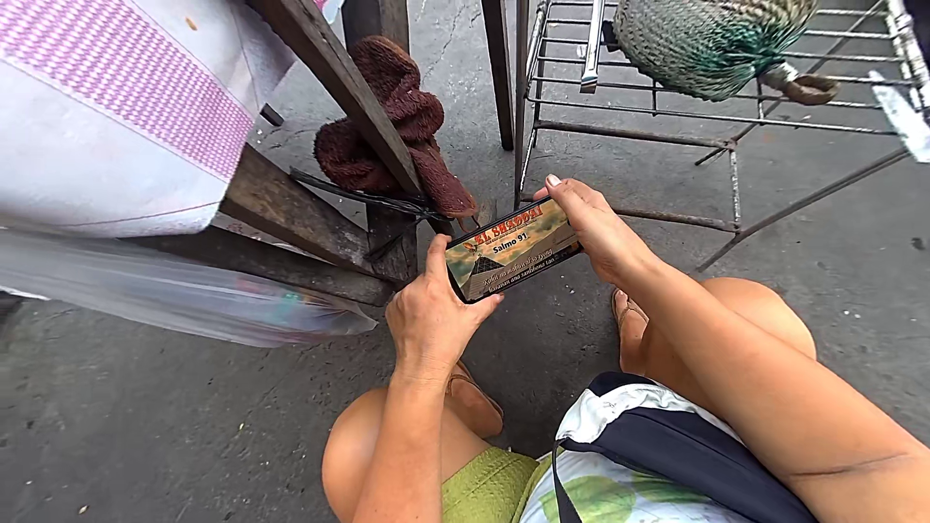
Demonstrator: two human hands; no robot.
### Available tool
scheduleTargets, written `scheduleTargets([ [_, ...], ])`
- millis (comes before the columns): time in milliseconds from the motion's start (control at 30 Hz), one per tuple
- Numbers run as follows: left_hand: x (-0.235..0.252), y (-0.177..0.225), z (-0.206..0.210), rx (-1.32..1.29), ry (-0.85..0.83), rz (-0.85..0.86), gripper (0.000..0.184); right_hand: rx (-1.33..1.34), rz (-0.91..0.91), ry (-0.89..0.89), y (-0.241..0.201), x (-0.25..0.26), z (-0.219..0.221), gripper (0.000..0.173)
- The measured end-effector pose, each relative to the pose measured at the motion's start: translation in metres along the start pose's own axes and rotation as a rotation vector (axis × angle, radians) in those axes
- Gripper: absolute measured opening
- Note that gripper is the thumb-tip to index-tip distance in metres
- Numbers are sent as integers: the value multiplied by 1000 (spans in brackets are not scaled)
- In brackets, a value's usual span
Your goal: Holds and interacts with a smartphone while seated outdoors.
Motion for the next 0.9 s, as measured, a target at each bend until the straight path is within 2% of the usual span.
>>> scheduleTargets([
  [67,0,0,-2,17,11,4,103,-178,-112,-46,-7,-4,1,47],
  [100,0,-1,-2,24,5,0,103,-252,-167,-92,-10,-5,2,53],
  [233,2,-7,-2,12,-32,-35,103,-518,-435,-279,-22,-13,10,93],
  [333,1,-13,-4,18,-41,-42,103,-708,-533,-338,-21,-18,19,110],
  [533,0,-12,-2,53,-69,-54,104,-938,-627,-235,-14,-16,26,104],
  [700,-2,-5,3,74,-75,-31,103,-1042,-549,-226,-10,-12,24,99],
  [900,-3,1,8,96,-95,-42,104,-1101,-486,-215,0,-8,26,103],
])
Point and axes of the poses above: each hand's wrist, its own x-axis towards the middle knuckle, its own z-axis out of the palm, y = z × x, the point moved 7 cm from there along x, towards the middle knuckle, and after that the axes turned 4 degrees about y, right-handed, at the moved point
